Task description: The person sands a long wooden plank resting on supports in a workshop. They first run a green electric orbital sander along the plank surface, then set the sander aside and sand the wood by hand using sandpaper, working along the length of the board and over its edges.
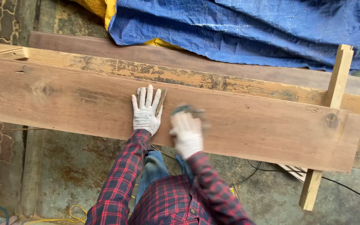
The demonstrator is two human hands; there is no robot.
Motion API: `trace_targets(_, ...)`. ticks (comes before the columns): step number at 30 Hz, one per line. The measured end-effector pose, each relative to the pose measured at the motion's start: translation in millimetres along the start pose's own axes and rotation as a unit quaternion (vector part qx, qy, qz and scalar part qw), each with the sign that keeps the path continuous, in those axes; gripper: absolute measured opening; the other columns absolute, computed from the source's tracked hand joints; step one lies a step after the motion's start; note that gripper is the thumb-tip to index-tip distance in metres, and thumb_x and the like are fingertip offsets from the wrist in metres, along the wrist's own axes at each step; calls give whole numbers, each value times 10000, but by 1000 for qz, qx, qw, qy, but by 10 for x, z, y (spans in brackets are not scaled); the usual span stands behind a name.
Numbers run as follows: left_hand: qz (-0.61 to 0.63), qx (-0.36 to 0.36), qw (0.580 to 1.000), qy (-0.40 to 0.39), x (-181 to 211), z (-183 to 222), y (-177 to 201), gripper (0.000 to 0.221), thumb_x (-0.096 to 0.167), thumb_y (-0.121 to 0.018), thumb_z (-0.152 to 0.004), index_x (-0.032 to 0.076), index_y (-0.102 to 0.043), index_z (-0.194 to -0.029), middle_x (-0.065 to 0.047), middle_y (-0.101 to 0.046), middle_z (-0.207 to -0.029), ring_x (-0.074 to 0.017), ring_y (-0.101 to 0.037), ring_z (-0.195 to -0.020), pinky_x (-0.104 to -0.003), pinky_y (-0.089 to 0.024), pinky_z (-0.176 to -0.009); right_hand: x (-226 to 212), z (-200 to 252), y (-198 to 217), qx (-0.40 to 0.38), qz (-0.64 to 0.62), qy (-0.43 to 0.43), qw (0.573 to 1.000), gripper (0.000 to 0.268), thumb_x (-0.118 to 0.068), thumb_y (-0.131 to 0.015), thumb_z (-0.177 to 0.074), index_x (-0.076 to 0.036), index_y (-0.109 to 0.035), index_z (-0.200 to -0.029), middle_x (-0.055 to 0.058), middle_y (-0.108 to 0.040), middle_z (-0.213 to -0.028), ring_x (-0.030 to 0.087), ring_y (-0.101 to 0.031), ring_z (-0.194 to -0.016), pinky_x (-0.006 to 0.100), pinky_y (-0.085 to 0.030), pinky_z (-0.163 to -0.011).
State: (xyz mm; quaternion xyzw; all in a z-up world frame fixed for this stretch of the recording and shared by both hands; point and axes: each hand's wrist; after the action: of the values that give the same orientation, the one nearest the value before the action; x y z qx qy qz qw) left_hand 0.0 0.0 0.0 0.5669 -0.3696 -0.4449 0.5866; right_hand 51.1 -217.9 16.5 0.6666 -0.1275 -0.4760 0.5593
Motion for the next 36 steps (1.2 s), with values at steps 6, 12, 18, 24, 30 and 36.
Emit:
trace_targets(6, 18, 17, 1000, -10, -45, -3, -13, 688, 387, -512, -1015, 207, -279, -1638, -134, -192, -1708, -388, -183, -1557, -653, -111, -1231, 289, 11, 322, 33, -69, 157, 985, 575, -46, -666, -737, -105, -620, -1307, 113, -611, -1292, 336, -563, -1118, 478, -428, -864)
trace_targets(12, 59, 30, 998, -21, -260, 21, -109, 678, 391, -485, -1038, 184, -271, -1647, -135, -150, -1721, -398, -121, -1577, -659, -105, -1242, 1976, 339, 191, 135, 62, -97, 984, 689, -101, -617, -929, -118, -471, -1602, 186, -409, -1677, 381, -348, -1553, 598, -209, -1251)
trace_targets(18, 9, 9, 996, 87, -1656, 154, -81, 661, 426, -372, -1096, 200, -173, -1685, -128, -41, -1747, -353, -28, -1603, -637, 33, -1237, 750, 104, -218, 158, 134, -185, 961, 743, -161, -624, -901, -64, -395, -1601, 252, -322, -1671, 423, -271, -1532, 607, -154, -1217)
trace_targets(24, 23, 15, 989, 143, -2348, 152, -103, 634, 389, -310, -1107, 196, -189, -1699, -128, -80, -1758, -368, -74, -1610, -647, -1, -1254, -1577, -191, -255, -26, -54, 77, 995, 579, -195, -635, -788, -122, -572, -1359, 116, -578, -1366, 309, -547, -1248, 515, -438, -990)
trace_targets(30, 29, 28, 989, 143, -2306, 116, -47, 614, 391, -312, -1119, 190, -200, -1689, -132, -101, -1754, -376, -107, -1602, -648, -31, -1256, -399, -271, -9, 81, 50, -24, 995, 690, -89, -687, -704, -167, -588, -1383, 115, -601, -1346, 346, -535, -1239, 621, -381, -1018)
trace_targets(36, 3, 39, 990, 137, -2343, 134, -77, 633, 388, -338, -1110, 150, -206, -1681, -153, -104, -1745, -393, -119, -1594, -661, -40, -1242, -610, -340, -495, 193, 67, -170, 964, 649, -131, -638, -933, -57, -479, -1558, 238, -414, -1633, 450, -349, -1509, 669, -230, -1208)
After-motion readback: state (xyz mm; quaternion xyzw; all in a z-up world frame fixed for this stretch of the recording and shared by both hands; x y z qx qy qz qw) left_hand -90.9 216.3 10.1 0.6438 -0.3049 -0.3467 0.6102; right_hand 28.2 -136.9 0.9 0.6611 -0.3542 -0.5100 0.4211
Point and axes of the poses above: each hand's wrist, its own z-axis away from the middle knuckle, its own y-axis out of the back of the hand, x = y × z
